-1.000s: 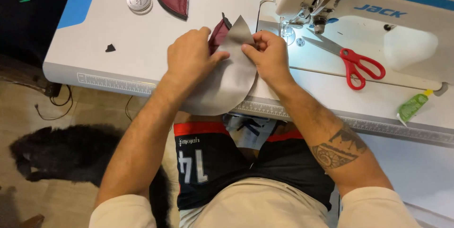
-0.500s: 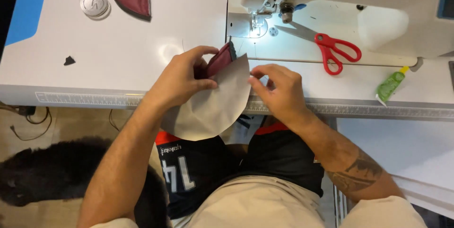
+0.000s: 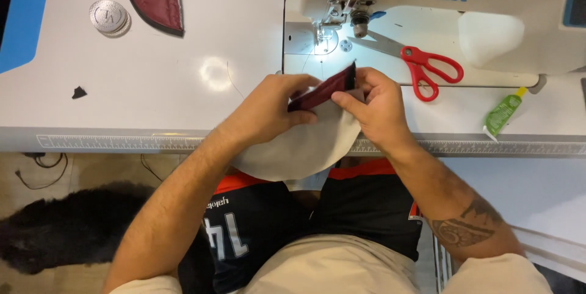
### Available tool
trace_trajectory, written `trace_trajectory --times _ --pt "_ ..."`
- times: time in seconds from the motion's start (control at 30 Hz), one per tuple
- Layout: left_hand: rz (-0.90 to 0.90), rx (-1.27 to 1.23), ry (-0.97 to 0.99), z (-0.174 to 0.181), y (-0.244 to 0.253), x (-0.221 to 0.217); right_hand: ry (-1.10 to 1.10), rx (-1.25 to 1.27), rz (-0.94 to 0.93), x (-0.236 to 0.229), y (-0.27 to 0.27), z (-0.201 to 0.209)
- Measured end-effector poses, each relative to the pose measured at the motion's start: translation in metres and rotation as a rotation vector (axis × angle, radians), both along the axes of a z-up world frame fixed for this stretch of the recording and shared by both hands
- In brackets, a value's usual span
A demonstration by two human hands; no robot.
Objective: Aligning, trimming, and preparing fabric pieces for sewing on an industrial machine
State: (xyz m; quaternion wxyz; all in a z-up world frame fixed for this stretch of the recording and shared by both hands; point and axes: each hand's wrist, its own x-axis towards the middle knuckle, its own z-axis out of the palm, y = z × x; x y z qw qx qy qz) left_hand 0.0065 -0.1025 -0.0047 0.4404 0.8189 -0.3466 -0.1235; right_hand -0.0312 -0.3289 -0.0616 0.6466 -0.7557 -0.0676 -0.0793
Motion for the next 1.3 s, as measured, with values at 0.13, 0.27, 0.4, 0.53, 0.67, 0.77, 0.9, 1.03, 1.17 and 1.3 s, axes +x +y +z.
trace_trajectory --times 0.13,0.27,0.4,0.53,0.67,0.77,0.9,1.03,1.17,1.3 --pt "-0.091 -0.008 -0.297 -0.012 -0.004 0.027 0.019 0.002 -0.070 -0.007 -0.004 -0.007" --pt "-0.124 0.064 -0.613 -0.031 -0.005 0.046 -0.071 -0.119 -0.095 -0.010 0.001 -0.001" --pt "-0.127 0.045 -0.677 -0.034 -0.007 0.054 -0.087 -0.140 -0.146 -0.009 -0.001 -0.003" --pt "-0.100 0.034 -0.696 -0.037 -0.007 0.062 -0.066 -0.158 -0.156 -0.014 -0.002 -0.002" --pt "-0.009 0.221 -0.810 -0.056 0.008 0.106 -0.065 -0.063 -0.139 -0.014 -0.001 -0.003" --pt "0.024 0.397 -0.865 -0.061 0.016 0.128 0.016 -0.062 -0.167 -0.019 0.000 -0.001" --pt "-0.169 -0.010 -0.913 -0.070 -0.001 0.099 -0.099 -0.117 -0.134 -0.016 -0.004 -0.006" --pt "0.180 0.381 -0.790 -0.076 0.029 0.127 -0.063 -0.032 -0.099 -0.015 -0.006 -0.015" --pt "0.478 0.491 -0.660 -0.086 0.035 0.126 -0.046 -0.059 -0.120 -0.017 -0.003 -0.010" --pt "0.241 -0.065 -0.144 -0.025 0.011 0.014 -0.028 -0.070 -0.098 -0.010 0.006 -0.001"
